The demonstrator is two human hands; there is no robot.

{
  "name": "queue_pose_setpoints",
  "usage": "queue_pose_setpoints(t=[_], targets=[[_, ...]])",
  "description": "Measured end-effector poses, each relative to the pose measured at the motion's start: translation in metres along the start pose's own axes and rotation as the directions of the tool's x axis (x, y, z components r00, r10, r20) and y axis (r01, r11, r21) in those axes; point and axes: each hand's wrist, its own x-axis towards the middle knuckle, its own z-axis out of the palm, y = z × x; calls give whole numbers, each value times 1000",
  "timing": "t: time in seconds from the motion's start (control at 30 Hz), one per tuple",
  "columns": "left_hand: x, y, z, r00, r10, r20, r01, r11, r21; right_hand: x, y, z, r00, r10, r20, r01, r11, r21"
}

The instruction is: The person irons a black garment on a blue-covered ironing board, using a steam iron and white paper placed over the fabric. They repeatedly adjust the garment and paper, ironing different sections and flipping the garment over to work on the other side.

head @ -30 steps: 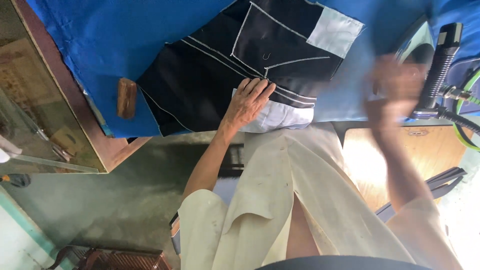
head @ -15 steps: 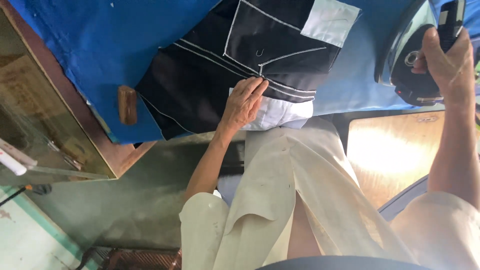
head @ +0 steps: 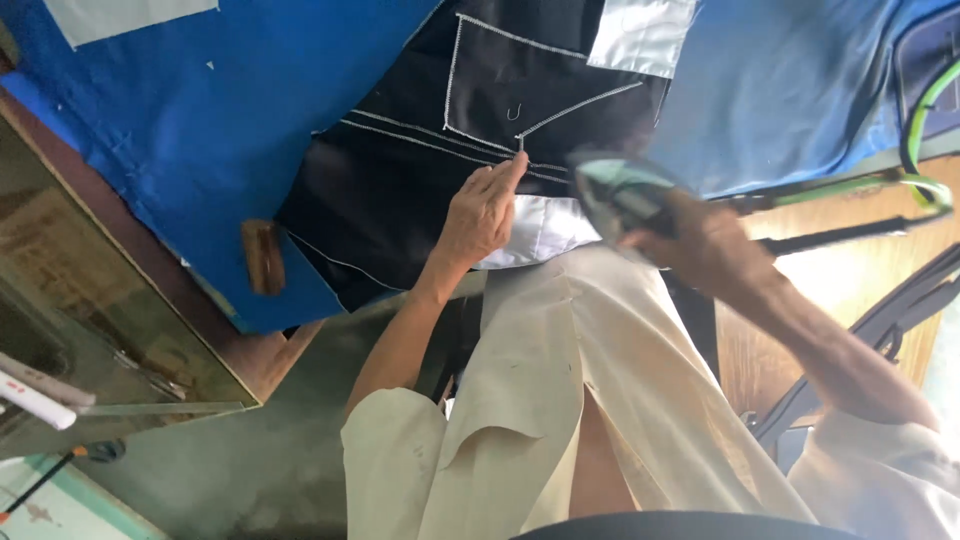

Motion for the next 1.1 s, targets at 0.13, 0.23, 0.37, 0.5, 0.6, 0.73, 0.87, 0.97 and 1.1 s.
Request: queue_pose_setpoints(t=[0.13,0.23,0.37,0.5,0.6,0.73,0.87,0.97,1.1], targets=[[-2,-9,10,981,-15,-193,8,999,-39,55,-20,-72,724,168,669,-674,377,635],[-4,-13,9,982,-20,-187,4,996,-84,64,-33,-66,731,130,670,-656,406,636],[-2,-15,10,976,-39,-213,1,984,-179,68,-47,-64,778,194,597,-621,383,684],[-5,-22,11,973,-16,-231,-35,977,-212,74,-56,-60,772,227,594,-634,351,689],[-12,-37,21,968,99,-232,-99,995,10,82,-57,-59,735,317,600,-678,309,667],[-15,-48,24,957,167,-239,-93,952,292,86,-57,-48,730,327,600,-683,307,663],[-18,-56,24,942,145,-303,-42,946,322,85,-54,-40,746,302,593,-665,311,679],[-20,-62,27,930,135,-343,-29,955,296,91,-41,-39,776,199,598,-629,305,715],[-19,-63,24,923,93,-373,6,966,257,91,-30,-37,753,123,646,-648,308,696]])
